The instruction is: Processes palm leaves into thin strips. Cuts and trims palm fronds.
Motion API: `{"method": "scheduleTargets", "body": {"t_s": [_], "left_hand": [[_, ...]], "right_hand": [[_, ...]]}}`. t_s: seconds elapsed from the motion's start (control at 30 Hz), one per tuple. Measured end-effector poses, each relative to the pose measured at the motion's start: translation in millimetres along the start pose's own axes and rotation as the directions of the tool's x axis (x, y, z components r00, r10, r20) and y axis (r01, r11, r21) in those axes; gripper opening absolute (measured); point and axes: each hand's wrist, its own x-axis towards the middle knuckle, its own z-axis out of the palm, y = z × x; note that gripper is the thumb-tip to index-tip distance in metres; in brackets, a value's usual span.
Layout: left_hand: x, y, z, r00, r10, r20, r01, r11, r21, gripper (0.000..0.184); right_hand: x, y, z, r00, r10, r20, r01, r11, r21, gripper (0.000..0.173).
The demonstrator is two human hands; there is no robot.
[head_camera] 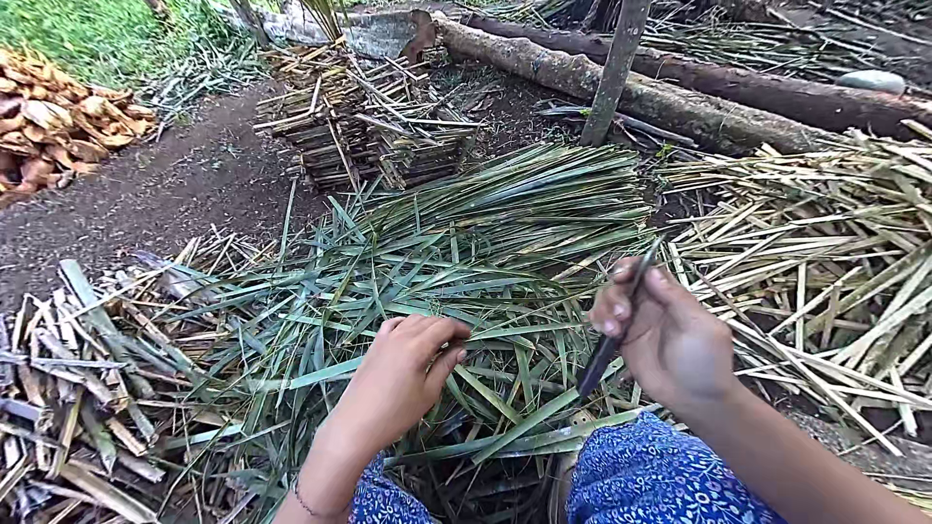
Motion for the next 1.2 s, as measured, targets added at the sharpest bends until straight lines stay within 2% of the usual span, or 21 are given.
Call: {"method": "scheduleTargets", "body": {"t_s": [0.1, 0.2, 0.3, 0.37, 0.43, 0.5, 0.57, 0.63, 0.73, 0.97, 1.2], "left_hand": [[0.9, -5.9, -3.2, 0.999, -0.032, 0.019, 0.035, 0.991, -0.132, 0.03], [1.2, -8.8, -7.4, 0.99, -0.138, 0.041, 0.143, 0.978, -0.151, 0.043], [0.2, -5.7, -8.5, 0.981, -0.181, 0.07, 0.188, 0.975, -0.118, 0.031], [-0.6, -0.2, -6.5, 0.983, -0.179, 0.039, 0.182, 0.978, -0.104, 0.029], [0.0, 6.3, -2.1, 0.985, -0.172, -0.016, 0.169, 0.979, -0.118, 0.024], [1.9, 14.0, 1.4, 0.986, -0.166, -0.031, 0.157, 0.97, -0.186, 0.021], [3.7, 21.3, 3.9, 0.987, -0.161, -0.015, 0.15, 0.944, -0.295, 0.019], [4.6, 26.9, 4.4, 0.986, -0.165, 0.024, 0.161, 0.906, -0.392, 0.017], [3.7, 33.7, 2.9, 0.981, -0.179, 0.07, 0.19, 0.843, -0.504, 0.014], [-0.1, 41.9, -0.5, 0.972, -0.194, 0.134, 0.234, 0.719, -0.655, 0.006], [-6.7, 34.7, -11.3, 0.976, -0.192, 0.103, 0.214, 0.747, -0.629, 0.006]], "right_hand": [[3.0, -4.7, -6.3, 0.996, -0.091, -0.003, 0.091, 0.996, 0.021, 0.044], [5.3, -10.2, -10.2, 0.984, -0.177, -0.015, 0.178, 0.983, 0.036, 0.055], [7.7, -14.5, -12.7, 0.98, -0.192, -0.059, 0.194, 0.981, 0.031, 0.057], [6.9, -15.0, -14.2, 0.993, -0.115, -0.007, 0.114, 0.993, -0.031, 0.047], [2.0, -12.1, -11.5, 0.991, 0.066, 0.114, -0.054, 0.993, -0.106, 0.034], [-4.7, -7.6, -2.8, 0.924, 0.27, 0.272, -0.233, 0.959, -0.162, 0.041], [-11.4, -3.2, 8.1, 0.821, 0.407, 0.4, -0.34, 0.912, -0.23, 0.048], [-15.3, 0.5, 16.3, 0.748, 0.468, 0.47, -0.384, 0.883, -0.27, 0.048], [-18.4, 1.1, 20.9, 0.706, 0.493, 0.509, -0.397, 0.87, -0.291, 0.046], [-23.8, -4.3, 22.2, 0.793, 0.397, 0.462, -0.275, 0.91, -0.31, 0.036], [-11.1, -19.4, 4.6, 0.927, 0.241, 0.287, -0.177, 0.956, -0.232, 0.036]]}}
